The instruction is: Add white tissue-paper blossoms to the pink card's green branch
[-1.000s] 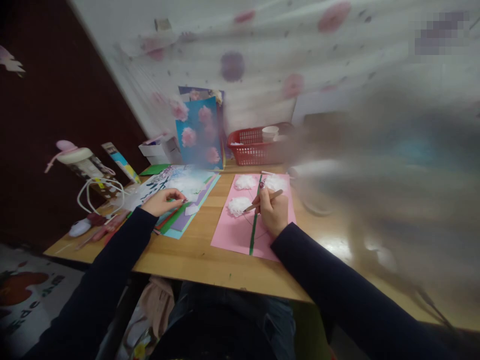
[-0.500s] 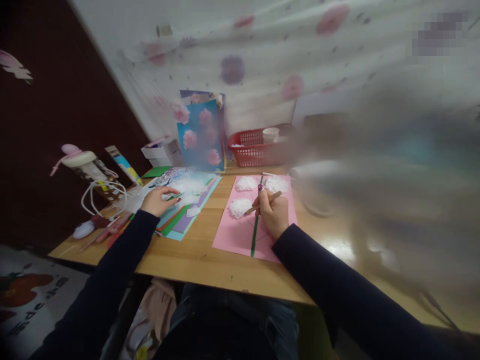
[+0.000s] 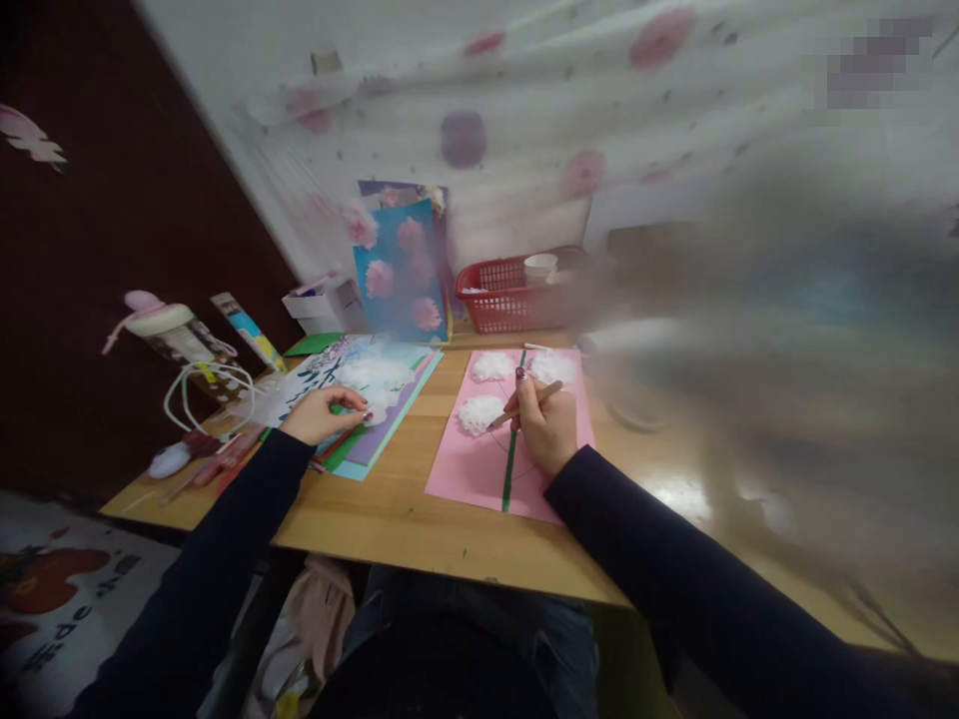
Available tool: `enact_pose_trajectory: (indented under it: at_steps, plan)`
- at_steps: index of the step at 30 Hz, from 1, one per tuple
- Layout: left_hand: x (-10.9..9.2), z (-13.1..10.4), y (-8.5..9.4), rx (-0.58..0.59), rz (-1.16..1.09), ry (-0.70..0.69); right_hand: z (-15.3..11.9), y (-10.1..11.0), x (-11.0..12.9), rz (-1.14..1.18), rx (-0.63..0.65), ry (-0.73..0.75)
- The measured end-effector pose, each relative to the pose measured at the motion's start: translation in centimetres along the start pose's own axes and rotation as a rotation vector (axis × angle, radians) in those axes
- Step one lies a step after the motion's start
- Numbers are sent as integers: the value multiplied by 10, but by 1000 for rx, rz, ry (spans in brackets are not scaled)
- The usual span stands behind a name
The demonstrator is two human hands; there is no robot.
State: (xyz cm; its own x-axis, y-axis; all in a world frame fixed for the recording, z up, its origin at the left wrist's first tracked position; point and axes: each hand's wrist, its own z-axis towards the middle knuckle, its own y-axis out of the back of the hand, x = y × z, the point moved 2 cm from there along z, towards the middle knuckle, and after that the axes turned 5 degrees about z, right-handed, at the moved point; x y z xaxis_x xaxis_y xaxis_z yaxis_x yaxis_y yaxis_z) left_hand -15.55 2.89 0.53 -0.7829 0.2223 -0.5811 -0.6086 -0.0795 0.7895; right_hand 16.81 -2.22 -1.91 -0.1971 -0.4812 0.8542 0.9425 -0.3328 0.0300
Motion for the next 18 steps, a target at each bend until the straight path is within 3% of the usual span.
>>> enact_pose_trajectory:
  at_steps: [6, 10, 15, 18]
  plan:
    - [3, 1, 7, 32, -236, 136, 0, 0, 2, -10, -5, -5]
    - [-3, -3, 2, 114, -308, 101, 0, 0, 3, -26, 7, 10]
    - [-4, -6, -10, 296, -185, 64, 0, 1, -1, -28, 19, 4]
    - [0, -2, -12, 268, -113, 6, 0, 1, -2, -21, 22, -3]
